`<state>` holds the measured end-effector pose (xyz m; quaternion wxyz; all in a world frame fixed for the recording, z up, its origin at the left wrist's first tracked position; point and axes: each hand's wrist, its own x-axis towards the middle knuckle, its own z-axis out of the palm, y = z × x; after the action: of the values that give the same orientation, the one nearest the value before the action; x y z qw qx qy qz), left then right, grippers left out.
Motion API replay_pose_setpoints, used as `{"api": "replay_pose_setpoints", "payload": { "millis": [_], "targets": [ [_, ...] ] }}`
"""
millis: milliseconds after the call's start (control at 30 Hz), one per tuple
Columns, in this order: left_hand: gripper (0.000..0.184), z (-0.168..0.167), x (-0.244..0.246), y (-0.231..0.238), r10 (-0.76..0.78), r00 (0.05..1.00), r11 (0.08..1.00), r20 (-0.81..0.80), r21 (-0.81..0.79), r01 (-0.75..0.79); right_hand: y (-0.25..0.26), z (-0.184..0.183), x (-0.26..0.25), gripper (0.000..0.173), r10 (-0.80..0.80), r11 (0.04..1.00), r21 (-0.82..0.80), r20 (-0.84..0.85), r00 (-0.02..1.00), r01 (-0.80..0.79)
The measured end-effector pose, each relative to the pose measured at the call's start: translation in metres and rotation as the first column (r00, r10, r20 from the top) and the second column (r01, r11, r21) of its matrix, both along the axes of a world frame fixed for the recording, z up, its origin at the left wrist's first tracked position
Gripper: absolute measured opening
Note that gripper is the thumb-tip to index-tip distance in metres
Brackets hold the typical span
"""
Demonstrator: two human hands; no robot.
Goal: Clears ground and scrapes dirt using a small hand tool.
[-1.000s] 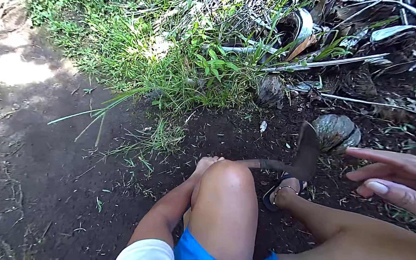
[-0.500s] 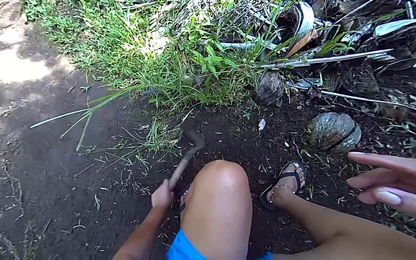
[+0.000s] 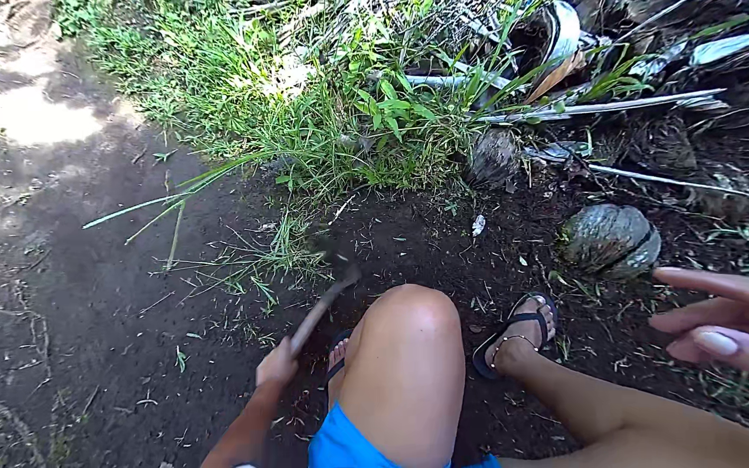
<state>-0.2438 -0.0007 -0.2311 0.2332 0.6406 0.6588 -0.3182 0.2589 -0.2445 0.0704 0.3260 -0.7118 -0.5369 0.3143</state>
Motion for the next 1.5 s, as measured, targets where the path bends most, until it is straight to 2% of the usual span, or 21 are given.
{"api": "replay_pose_setpoints", "payload": {
  "millis": [100,200,300,367,500,567,633,733,833,933,1033,1067,1100,1133,1167,1200,1267,1300,1367,1433,1500],
  "targets": [
    [0.052,0.01,-0.026,-0.025,0.045,0.995,0.999,-0.085,-0.015,-0.047,0.004,0.011,-0.008,0.055,0.019,0.998,-0.06,0.006,1.0,-0.019],
    [0.053,0.027,0.009,-0.035,-0.003,1.0,1.0,0.014,-0.016,0.003,0.0,0.0,-0.005,0.053,0.038,0.999,0.013,-0.006,0.999,-0.038],
    [0.047,0.062,0.08,-0.027,-0.202,0.951,0.978,0.234,-0.008,0.21,0.0,-0.001,-0.007,0.053,0.021,0.999,0.042,0.009,1.0,-0.022],
    [0.036,0.087,0.129,-0.017,-0.352,0.856,0.931,0.378,0.045,0.363,-0.001,-0.002,-0.009,0.053,-0.006,0.999,0.033,0.039,0.999,0.004],
    [0.038,0.078,0.173,0.012,-0.548,0.729,0.831,0.411,0.167,0.531,-0.006,0.0,-0.01,0.055,-0.074,0.997,0.0,0.078,0.994,0.074],
    [0.039,0.061,0.144,0.021,-0.482,0.82,0.876,0.308,0.138,0.463,-0.01,0.0,-0.006,0.054,-0.099,0.995,-0.004,0.076,0.992,0.1],
    [0.05,0.032,0.074,0.018,-0.229,0.964,0.973,0.132,0.054,0.224,-0.016,-0.004,-0.001,0.053,-0.099,0.995,0.003,0.067,0.993,0.1],
    [0.053,0.013,-0.013,-0.002,-0.032,0.998,0.999,-0.051,0.009,0.033,-0.018,0.003,-0.001,0.054,-0.091,0.995,-0.032,0.053,0.994,0.092],
    [0.051,0.019,-0.021,-0.036,0.006,0.996,1.0,-0.085,-0.028,-0.008,-0.018,0.005,-0.003,0.054,-0.057,0.997,-0.051,0.018,0.998,0.057],
    [0.05,0.034,0.021,-0.043,-0.111,0.993,0.993,0.039,-0.027,0.112,-0.015,0.003,-0.004,0.054,-0.029,1.0,0.002,0.013,1.0,0.029],
    [0.039,0.062,0.097,-0.033,-0.312,0.913,0.94,0.262,-0.051,0.336,-0.012,0.002,-0.005,0.054,-0.026,0.999,0.022,0.026,0.999,0.026],
    [0.037,0.049,0.115,-0.026,-0.375,0.861,0.917,0.344,0.001,0.4,-0.011,0.001,-0.006,0.054,-0.038,0.999,0.025,0.031,0.999,0.037],
    [0.035,0.014,0.123,-0.019,-0.461,0.779,0.883,0.424,0.137,0.448,-0.011,0.0,-0.006,0.054,-0.054,0.998,0.021,0.036,0.998,0.053],
    [0.035,-0.023,0.128,-0.011,-0.524,0.689,0.851,0.5,0.28,0.445,-0.01,-0.001,-0.006,0.054,-0.065,0.998,0.014,0.041,0.997,0.065],
    [0.036,-0.04,0.133,-0.003,-0.573,0.627,0.82,0.528,0.374,0.434,-0.01,-0.001,-0.007,0.054,-0.072,0.997,0.015,0.047,0.996,0.072],
    [0.037,-0.028,0.14,0.004,-0.592,0.632,0.805,0.5,0.382,0.453,-0.009,0.0,-0.006,0.054,-0.075,0.997,0.016,0.053,0.996,0.074],
    [0.039,0.04,0.143,0.016,-0.438,0.842,0.895,0.317,0.059,0.443,-0.01,0.001,-0.004,0.054,-0.069,0.998,0.015,0.053,0.996,0.068],
    [0.044,0.042,0.12,0.017,-0.338,0.911,0.94,0.237,0.029,0.341,-0.011,0.0,-0.002,0.054,-0.068,0.998,0.009,0.048,0.997,0.067],
    [0.055,0.016,0.046,0.012,-0.086,0.993,0.996,0.082,0.045,0.083,-0.013,0.0,0.0,0.054,-0.07,0.997,-0.011,0.04,0.997,0.071],
    [0.056,0.005,0.004,0.007,-0.015,1.0,0.999,-0.022,0.036,0.016,-0.01,0.006,-0.001,0.055,-0.076,0.996,-0.046,0.044,0.996,0.078],
    [0.051,0.009,0.001,-0.013,-0.001,0.998,1.0,-0.057,-0.006,0.001,-0.009,0.01,-0.004,0.055,-0.053,0.995,-0.082,0.035,0.998,0.056]
  ]
}}
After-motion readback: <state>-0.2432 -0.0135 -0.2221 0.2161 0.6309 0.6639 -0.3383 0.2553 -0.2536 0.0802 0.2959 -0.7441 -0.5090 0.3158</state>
